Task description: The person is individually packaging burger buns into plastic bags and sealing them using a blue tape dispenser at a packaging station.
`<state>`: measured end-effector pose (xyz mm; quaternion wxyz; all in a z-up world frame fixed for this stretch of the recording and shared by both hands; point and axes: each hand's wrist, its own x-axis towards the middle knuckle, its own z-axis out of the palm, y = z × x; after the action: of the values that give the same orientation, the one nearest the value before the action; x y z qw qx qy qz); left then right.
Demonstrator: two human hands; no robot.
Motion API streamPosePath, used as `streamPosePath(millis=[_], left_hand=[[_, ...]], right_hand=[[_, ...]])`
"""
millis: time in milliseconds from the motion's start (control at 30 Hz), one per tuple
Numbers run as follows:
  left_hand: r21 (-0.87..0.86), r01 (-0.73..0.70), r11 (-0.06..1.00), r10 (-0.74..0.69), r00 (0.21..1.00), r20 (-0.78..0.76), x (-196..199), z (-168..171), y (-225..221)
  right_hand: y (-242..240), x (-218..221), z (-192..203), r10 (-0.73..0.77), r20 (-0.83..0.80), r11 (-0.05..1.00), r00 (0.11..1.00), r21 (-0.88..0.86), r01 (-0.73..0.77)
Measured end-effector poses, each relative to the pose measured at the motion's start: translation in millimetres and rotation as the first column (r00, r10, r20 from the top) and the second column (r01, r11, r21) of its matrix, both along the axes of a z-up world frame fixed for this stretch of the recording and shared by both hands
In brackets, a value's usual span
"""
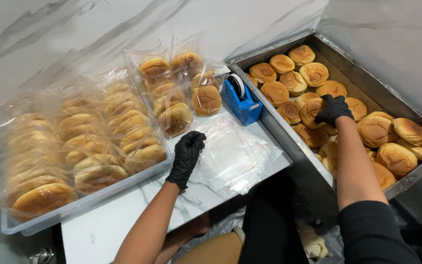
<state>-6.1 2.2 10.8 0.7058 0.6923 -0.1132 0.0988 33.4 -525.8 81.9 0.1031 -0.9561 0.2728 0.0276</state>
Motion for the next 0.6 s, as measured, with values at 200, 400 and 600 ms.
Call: streamPosePath(millis=[200, 400, 600], left_hand=[[0.037, 0.003, 0.999, -0.001, 0.999, -0.035, 2.0, -9.0, 0.9], [0.041, 0.008, 0.999, -0.007, 1.000, -0.030, 10.0, -22.2, -2.2], [0.045, 0.003, 0.999, -0.001, 0.999, -0.032, 6.8, -14.4, -3.0]], right_hand=[[53.9, -59.9, 64.8, -0.061, 0.150, 0.965, 0.987, 0.262, 0.020], [15.7, -45.7, 37.7, -0.073, 0.184, 0.948, 0.980, 0.318, 0.011], [27.6, -46.8, 48.8, -0.038, 0.094, 0.947, 0.995, 0.322, 0.006]])
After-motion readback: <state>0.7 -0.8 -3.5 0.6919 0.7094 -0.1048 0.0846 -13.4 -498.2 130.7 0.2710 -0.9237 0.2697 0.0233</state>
